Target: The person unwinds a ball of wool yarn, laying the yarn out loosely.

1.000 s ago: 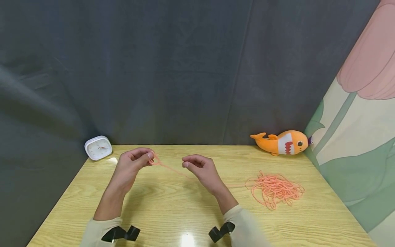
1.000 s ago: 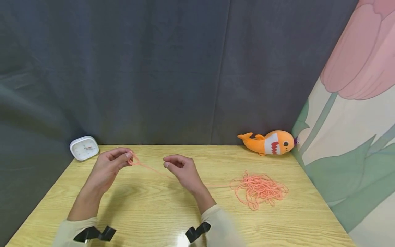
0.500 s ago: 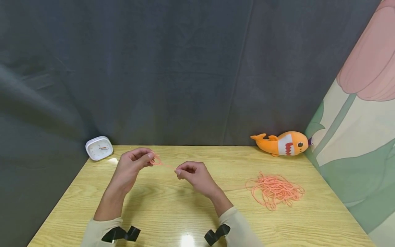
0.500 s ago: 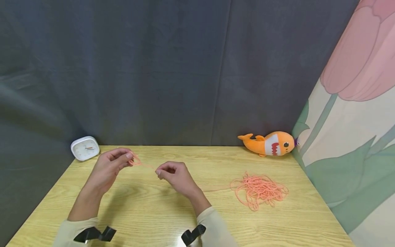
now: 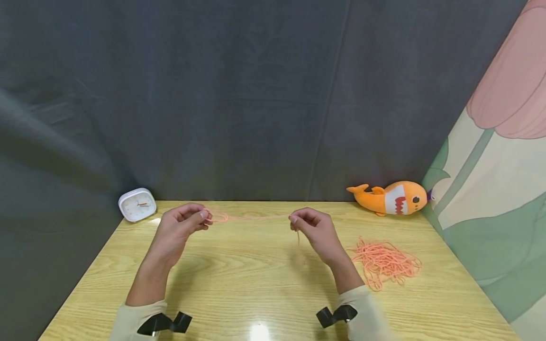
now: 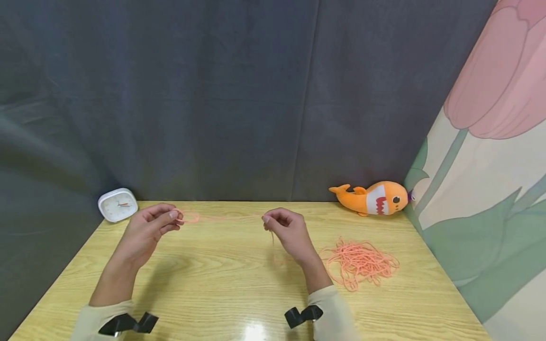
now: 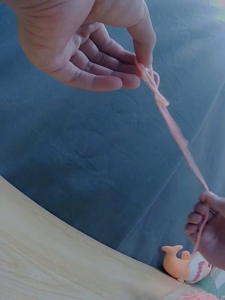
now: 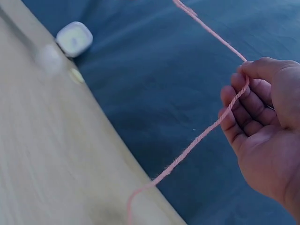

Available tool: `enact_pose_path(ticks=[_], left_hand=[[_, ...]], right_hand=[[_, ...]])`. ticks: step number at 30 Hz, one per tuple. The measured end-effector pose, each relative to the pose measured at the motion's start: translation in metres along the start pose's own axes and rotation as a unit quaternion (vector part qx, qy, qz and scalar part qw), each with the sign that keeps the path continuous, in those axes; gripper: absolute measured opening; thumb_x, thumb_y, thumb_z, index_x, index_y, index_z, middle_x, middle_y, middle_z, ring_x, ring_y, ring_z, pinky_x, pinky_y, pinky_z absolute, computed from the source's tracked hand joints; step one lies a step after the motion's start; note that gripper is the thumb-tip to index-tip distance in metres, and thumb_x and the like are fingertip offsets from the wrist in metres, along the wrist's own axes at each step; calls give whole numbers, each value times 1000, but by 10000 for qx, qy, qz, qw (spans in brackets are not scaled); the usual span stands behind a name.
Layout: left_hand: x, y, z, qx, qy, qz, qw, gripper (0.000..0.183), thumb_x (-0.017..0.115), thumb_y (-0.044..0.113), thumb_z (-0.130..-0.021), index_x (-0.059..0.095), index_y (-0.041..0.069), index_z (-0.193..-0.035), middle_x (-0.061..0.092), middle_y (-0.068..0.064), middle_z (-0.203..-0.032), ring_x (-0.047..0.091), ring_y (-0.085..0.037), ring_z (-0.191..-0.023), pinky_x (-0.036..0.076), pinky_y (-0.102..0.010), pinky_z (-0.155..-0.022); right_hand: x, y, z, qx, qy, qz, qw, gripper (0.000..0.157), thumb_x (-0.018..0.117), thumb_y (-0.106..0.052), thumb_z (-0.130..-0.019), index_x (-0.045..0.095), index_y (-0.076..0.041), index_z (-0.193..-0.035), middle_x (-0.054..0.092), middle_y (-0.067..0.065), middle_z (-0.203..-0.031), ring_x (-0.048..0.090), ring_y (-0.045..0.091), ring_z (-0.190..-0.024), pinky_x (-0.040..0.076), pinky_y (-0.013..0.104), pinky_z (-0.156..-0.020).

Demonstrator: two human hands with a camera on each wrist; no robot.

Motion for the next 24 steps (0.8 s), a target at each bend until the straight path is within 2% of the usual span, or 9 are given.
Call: enact_pose_path(ticks=[5, 9, 13, 17, 24], left_hand=[[-4, 1, 1, 29, 95, 44, 9999, 11, 65, 8, -101, 72, 16, -97, 74, 8, -87, 72, -7, -83, 60, -23, -79], [-4, 3, 0, 111, 62, 114, 9999, 11, 63, 6, -101, 71, 12, -97, 72, 7, -85, 70, -7, -79, 59, -23, -77], [-5, 2, 0, 79, 19, 123, 9999, 10, 64, 6, -101, 72, 10, -98, 73, 6, -84, 69, -8, -77, 59, -23, -76], [-8, 1, 0, -11, 90, -16, 10000, 12, 66, 8, -100, 76, 16, -99, 75, 7, -87, 71, -7, -81, 59, -22, -78], [-14, -1, 0, -159, 215, -159, 9995, 9, 70, 14, -100, 77, 17, -102, 75, 9, -90, 71, -6, -85, 59, -20, -77]], right_hand=[[-39, -5, 3, -170, 530, -58, 9984, 17, 68, -18, -102, 71, -1, -102, 69, -5, -84, 64, 15, -81, 58, 26, -81], [-64, -11, 5, -419, 767, -325, 9956, 14, 65, -14, -103, 71, -1, -100, 69, -4, -83, 63, 16, -79, 57, 23, -80], [-81, -17, 8, -534, 910, -321, 9939, 15, 64, -13, -103, 70, 0, -100, 69, -3, -82, 61, 15, -78, 55, 22, -79], [-96, -21, 10, -565, 1106, -314, 9918, 16, 64, -15, -103, 70, 1, -102, 69, -2, -82, 61, 14, -78, 54, 21, -80], [-123, -25, 13, -576, 1466, -526, 9861, 23, 65, -11, -102, 66, 12, -106, 70, -2, -82, 63, 12, -79, 56, 20, -76]])
Point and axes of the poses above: each hand's wrist, its own z-axis away from the middle knuckle, its own x-axis out of the palm, y = z × x, the point moved 8 cm from there along -z, towards the middle knuckle
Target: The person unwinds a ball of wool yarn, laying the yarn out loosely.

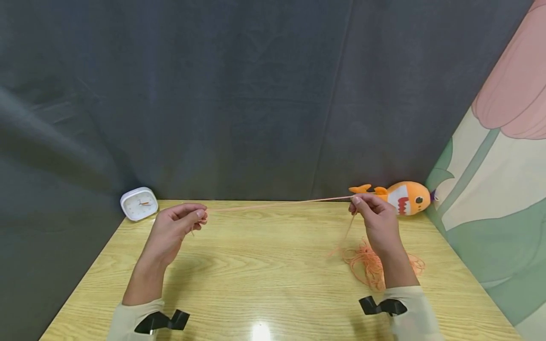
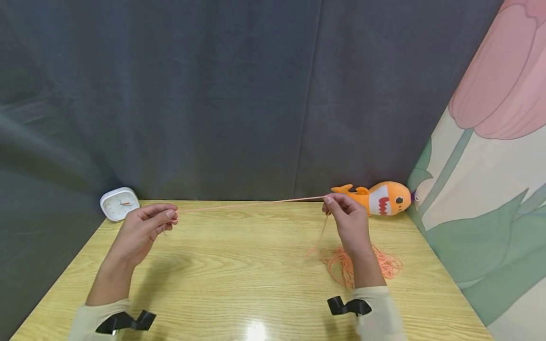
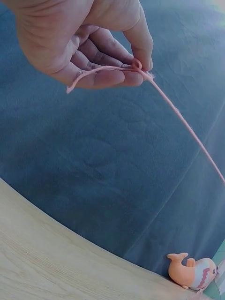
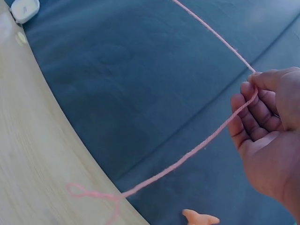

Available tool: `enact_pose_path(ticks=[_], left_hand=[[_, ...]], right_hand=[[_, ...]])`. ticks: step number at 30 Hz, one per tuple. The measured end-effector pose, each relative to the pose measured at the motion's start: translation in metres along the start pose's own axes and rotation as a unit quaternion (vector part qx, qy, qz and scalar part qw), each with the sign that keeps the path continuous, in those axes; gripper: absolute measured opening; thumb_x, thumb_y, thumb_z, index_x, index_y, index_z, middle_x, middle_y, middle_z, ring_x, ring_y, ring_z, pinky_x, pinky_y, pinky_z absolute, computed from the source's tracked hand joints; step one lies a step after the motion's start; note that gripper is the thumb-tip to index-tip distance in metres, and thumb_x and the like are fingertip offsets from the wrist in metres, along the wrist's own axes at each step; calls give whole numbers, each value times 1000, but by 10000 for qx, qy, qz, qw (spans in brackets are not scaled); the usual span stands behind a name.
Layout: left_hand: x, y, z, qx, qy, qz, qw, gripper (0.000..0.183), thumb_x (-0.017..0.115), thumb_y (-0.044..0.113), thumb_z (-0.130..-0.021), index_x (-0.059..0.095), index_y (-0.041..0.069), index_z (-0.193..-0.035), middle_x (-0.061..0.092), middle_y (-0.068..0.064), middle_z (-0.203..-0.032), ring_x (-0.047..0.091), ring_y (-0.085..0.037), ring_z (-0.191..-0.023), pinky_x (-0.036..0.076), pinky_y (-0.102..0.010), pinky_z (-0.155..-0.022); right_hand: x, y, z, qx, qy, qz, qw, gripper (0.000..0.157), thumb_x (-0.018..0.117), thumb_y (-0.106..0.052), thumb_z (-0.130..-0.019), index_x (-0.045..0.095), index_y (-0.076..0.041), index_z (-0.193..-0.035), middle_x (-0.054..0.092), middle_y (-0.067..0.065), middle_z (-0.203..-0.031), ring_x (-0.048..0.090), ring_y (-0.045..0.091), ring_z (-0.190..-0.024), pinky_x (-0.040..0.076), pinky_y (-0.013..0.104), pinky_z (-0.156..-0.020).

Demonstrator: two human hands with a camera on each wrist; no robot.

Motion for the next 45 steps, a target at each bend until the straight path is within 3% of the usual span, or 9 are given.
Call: enact_pose_path(ticks=[5, 11, 20, 22, 28, 33, 38, 40, 45], left_hand=[[0, 1, 0, 45, -151, 129, 9998, 11, 70, 11, -99, 77, 12, -107, 77, 10, -93, 72, -4, -87, 58, -19, -75], [0, -1, -1, 6, -284, 78, 9996, 21, 71, 11, -98, 73, 4, -118, 79, 10, -101, 75, -5, -94, 60, -19, -83], [-3, -1, -1, 81, -220, 91, 9997, 32, 70, 9, -99, 66, -9, -125, 78, 10, -101, 75, -4, -93, 60, -20, -83], [-4, 0, -1, 107, -218, 94, 9997, 29, 70, 9, -99, 68, -6, -123, 78, 10, -101, 74, -4, -93, 60, -20, -83], [-5, 0, -1, 91, -211, 64, 9997, 15, 70, 10, -99, 77, 16, -110, 78, 11, -102, 74, -4, -94, 60, -19, -84], [-4, 0, -1, 59, -210, 48, 9998, 15, 69, 9, -99, 77, 16, -110, 78, 11, -101, 74, -4, -94, 60, -20, -84], [-3, 0, -1, 63, -238, 1, 9997, 15, 70, 8, -98, 75, 10, -112, 78, 10, -100, 74, -4, -93, 60, -21, -82], [-2, 0, -1, 65, -262, 22, 9996, 14, 71, 8, -98, 75, 11, -111, 78, 10, -99, 74, -4, -92, 60, -21, -82], [-1, -1, -1, 12, -282, 43, 9996, 14, 71, 7, -98, 75, 17, -107, 78, 10, -99, 74, -4, -92, 60, -21, -82]], right_hand=[[-18, -4, -3, 43, 151, -123, 9998, 18, 65, -12, -102, 69, 5, -106, 71, -3, -85, 65, 9, -81, 56, 18, -77], [-40, -10, -4, 107, 379, -283, 9988, 9, 67, -12, -101, 73, -5, -103, 71, -3, -86, 65, 9, -82, 56, 16, -78], [-66, -19, -6, -170, 608, -370, 9973, 10, 65, -8, -101, 71, -1, -102, 69, 0, -85, 62, 12, -80, 57, 16, -74], [-71, -20, -6, -226, 651, -508, 9963, 9, 64, -5, -101, 71, 0, -102, 69, 0, -84, 63, 12, -79, 56, 17, -72], [-92, -19, -3, -189, 1105, -727, 9910, 8, 68, -3, -98, 74, 2, -100, 72, 2, -80, 66, 11, -73, 57, 18, -67], [-112, -14, 3, -106, 1327, -920, 9868, 8, 68, -1, -97, 73, 4, -98, 73, 3, -81, 67, 11, -73, 57, 18, -67], [-128, -1, 13, 235, 1248, -749, 9891, 8, 68, -5, -98, 75, -2, -98, 72, 0, -82, 66, 9, -75, 57, 17, -68], [-136, 8, 19, 610, 1186, -294, 9906, 9, 68, -11, -100, 75, -7, -99, 72, -4, -83, 65, 7, -76, 56, 15, -69], [-164, 46, 36, 1423, 1023, 710, 9820, 12, 66, -25, -102, 75, -18, -100, 70, -10, -82, 63, 4, -77, 54, 14, -68]])
Point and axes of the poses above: each hand's wrist, its own z-axis away from the middle knuckle, its own x-axis out of the palm, y = z × x, the point moved 8 cm from there along -z, towards the middle knuckle
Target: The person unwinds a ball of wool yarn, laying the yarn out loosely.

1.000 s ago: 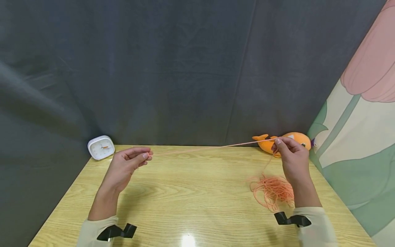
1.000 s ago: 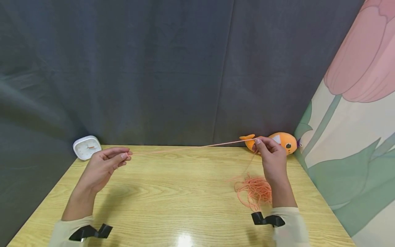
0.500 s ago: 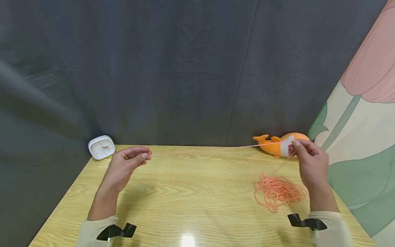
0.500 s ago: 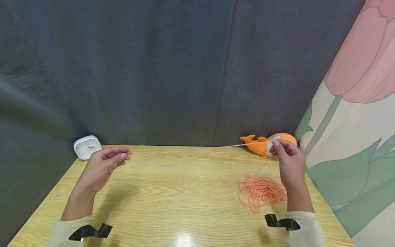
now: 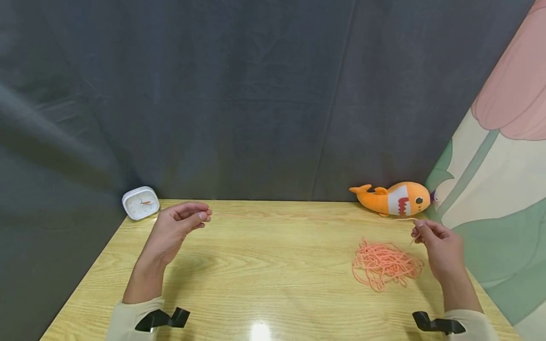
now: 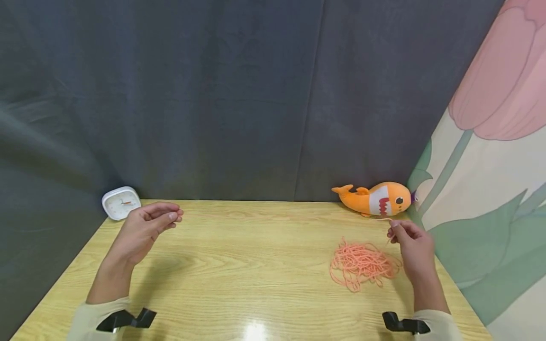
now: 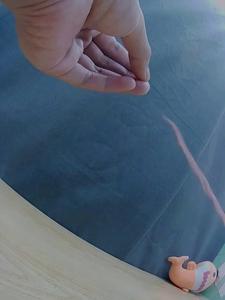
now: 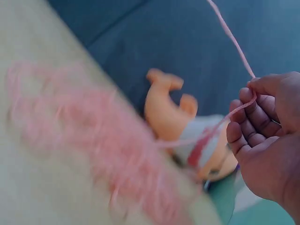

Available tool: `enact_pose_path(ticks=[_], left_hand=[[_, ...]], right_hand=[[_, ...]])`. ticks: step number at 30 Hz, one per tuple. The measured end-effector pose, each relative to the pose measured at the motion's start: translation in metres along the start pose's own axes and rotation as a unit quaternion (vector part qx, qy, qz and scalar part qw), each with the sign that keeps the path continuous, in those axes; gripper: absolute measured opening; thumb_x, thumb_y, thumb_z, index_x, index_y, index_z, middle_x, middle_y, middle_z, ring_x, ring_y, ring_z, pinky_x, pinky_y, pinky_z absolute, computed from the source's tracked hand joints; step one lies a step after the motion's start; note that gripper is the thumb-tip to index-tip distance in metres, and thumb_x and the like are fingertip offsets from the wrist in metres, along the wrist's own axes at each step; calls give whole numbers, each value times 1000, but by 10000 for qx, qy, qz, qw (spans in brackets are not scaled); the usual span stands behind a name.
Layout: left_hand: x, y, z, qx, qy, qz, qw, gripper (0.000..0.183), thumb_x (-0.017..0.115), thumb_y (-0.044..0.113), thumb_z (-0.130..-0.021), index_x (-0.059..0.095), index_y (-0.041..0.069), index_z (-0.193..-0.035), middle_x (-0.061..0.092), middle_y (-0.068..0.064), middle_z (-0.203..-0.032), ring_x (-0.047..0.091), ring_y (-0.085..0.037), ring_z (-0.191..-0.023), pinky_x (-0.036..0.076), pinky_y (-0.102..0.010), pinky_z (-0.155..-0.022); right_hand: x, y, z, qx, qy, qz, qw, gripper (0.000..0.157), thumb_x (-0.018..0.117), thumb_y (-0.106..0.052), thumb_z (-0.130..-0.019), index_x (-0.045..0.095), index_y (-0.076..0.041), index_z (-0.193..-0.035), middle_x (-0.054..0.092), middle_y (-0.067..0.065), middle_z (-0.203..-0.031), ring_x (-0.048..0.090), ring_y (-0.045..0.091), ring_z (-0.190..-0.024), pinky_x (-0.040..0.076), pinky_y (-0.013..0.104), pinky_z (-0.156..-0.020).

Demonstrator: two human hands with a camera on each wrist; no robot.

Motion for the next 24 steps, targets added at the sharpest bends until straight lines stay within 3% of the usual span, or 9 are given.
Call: enact_pose_path(ticks=[5, 11, 15, 20, 24], left_hand=[[0, -1, -1, -76, -32, -156, 9998, 14, 70, 9, -98, 75, 15, -109, 78, 10, -100, 74, -5, -93, 60, -21, -83], [0, -3, 1, -116, -61, -258, 9996, 14, 70, 9, -98, 73, 10, -112, 77, 10, -100, 74, -5, -93, 60, -21, -83], [0, -3, 1, -83, -33, -286, 9996, 17, 69, 9, -99, 71, 3, -115, 77, 10, -99, 73, -5, -93, 60, -21, -83], [6, -2, 0, 54, -267, -269, 9993, 13, 69, 7, -99, 72, 7, -112, 77, 10, -98, 73, -5, -91, 60, -22, -83], [16, 1, 3, 243, -640, -364, 9970, 18, 67, 5, -99, 68, -3, -116, 76, 7, -100, 74, -8, -93, 60, -24, -84]], right_hand=[[-20, 39, 5, 377, -61, 672, 9970, 16, 62, -29, -104, 76, -27, -97, 70, -15, -81, 63, 4, -75, 53, 16, -68], [-33, 53, 7, 433, -126, 1314, 9903, 18, 59, -32, -106, 76, -32, -99, 70, -20, -82, 62, 2, -77, 53, 16, -68], [-42, 59, 6, 530, -168, 2000, 9782, 22, 57, -39, -106, 76, -28, -106, 69, -27, -84, 62, -2, -79, 54, 16, -67], [-43, 69, 5, 649, -273, 2399, 9682, 35, 54, -37, -108, 73, -11, -120, 66, -34, -86, 63, -8, -79, 56, 17, -68], [-45, 62, 6, 566, 229, 2557, 9648, 34, 51, -34, -108, 66, -8, -123, 58, -37, -85, 58, -10, -80, 51, 14, -66]])
Point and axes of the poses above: each hand's wrist, its own z-axis away from the middle knuckle, its own x-axis out of the palm, y = z × x, the point moved 8 cm from there along -z, towards the middle knuckle
